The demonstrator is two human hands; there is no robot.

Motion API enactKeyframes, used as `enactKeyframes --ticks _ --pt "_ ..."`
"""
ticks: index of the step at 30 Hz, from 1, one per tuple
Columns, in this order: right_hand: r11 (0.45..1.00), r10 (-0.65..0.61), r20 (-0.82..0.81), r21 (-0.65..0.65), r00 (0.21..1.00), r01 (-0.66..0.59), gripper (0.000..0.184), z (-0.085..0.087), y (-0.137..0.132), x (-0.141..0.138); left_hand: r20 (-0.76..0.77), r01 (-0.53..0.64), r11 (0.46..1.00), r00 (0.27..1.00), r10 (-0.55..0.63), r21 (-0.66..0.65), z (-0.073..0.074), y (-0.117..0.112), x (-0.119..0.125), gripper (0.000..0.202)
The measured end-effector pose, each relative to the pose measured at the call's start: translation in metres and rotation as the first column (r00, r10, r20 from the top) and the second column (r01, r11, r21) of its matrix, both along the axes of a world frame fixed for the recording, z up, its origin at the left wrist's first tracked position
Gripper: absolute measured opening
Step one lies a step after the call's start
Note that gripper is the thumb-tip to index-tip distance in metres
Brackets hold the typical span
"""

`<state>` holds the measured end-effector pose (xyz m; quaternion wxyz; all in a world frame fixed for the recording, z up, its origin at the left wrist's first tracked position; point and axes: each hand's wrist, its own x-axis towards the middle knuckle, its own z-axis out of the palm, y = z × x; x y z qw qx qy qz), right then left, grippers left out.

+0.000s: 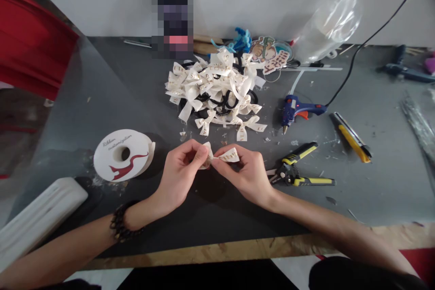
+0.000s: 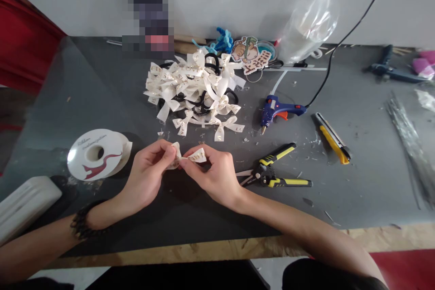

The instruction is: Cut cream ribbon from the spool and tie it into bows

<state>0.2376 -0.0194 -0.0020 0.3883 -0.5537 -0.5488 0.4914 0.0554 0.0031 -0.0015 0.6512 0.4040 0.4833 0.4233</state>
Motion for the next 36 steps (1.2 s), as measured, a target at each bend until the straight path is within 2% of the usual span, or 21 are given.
enactKeyframes --ticks 4,7,12,14,18,20,23,25,29,32,36 --pt "0.999 0.02 0.05 0.034 0.999 -0.022 0.018 -0.001 0.001 0.001 0.058 -0.089 0.995 0.994 0.092 -0.044 0.006 -0.002 0.003 0.025" --pt "0.997 0.043 0.071 0.057 0.997 -0.047 0.015 0.0 0.003 0.002 0.08 -0.111 0.989 0.99 0.119 -0.101 0.006 -0.003 0.004 0.022" --pt "0.998 0.047 0.012 0.036 0.999 -0.048 0.015 0.001 0.005 0.004 0.048 -0.13 0.991 0.99 0.131 -0.009 0.002 -0.003 0.002 0.018" --pt "0.999 0.046 -0.051 0.003 0.998 -0.046 0.016 0.0 0.005 0.004 0.073 -0.102 0.995 0.992 0.102 -0.002 0.0 -0.001 0.001 0.017" --pt "0.994 0.067 -0.159 -0.07 0.985 -0.079 0.019 0.002 0.006 0.005 0.164 0.063 0.998 0.984 -0.065 0.018 -0.003 0.004 0.0 0.015" --pt "0.998 0.061 -0.097 -0.023 0.993 -0.064 0.018 0.005 0.007 0.007 0.144 0.08 0.995 0.986 -0.087 0.051 -0.004 0.007 -0.001 0.013" --pt "0.992 0.039 0.086 0.115 0.996 -0.049 0.014 0.012 0.011 0.011 0.072 0.054 0.997 0.996 -0.058 0.058 -0.003 0.01 -0.003 0.011" --pt "0.989 0.045 0.136 0.131 0.99 -0.063 0.013 0.015 0.013 0.013 0.024 0.06 0.997 0.998 -0.062 0.057 -0.001 0.009 -0.003 0.01" --pt "0.997 0.07 0.092 0.031 0.993 -0.073 0.016 0.012 0.012 0.012 -0.023 0.057 0.998 0.998 -0.057 -0.007 0.003 0.005 -0.004 0.015" --pt "0.998 0.05 0.001 -0.031 0.999 -0.05 0.021 0.007 0.007 0.007 -0.034 0.029 0.997 0.999 -0.032 -0.072 0.004 0.004 -0.003 0.022" --pt "1.0 0.003 -0.054 -0.028 0.999 -0.004 0.033 0.005 0.001 0.0 -0.042 -0.015 0.992 0.999 0.01 -0.125 0.004 0.004 0.001 0.027"
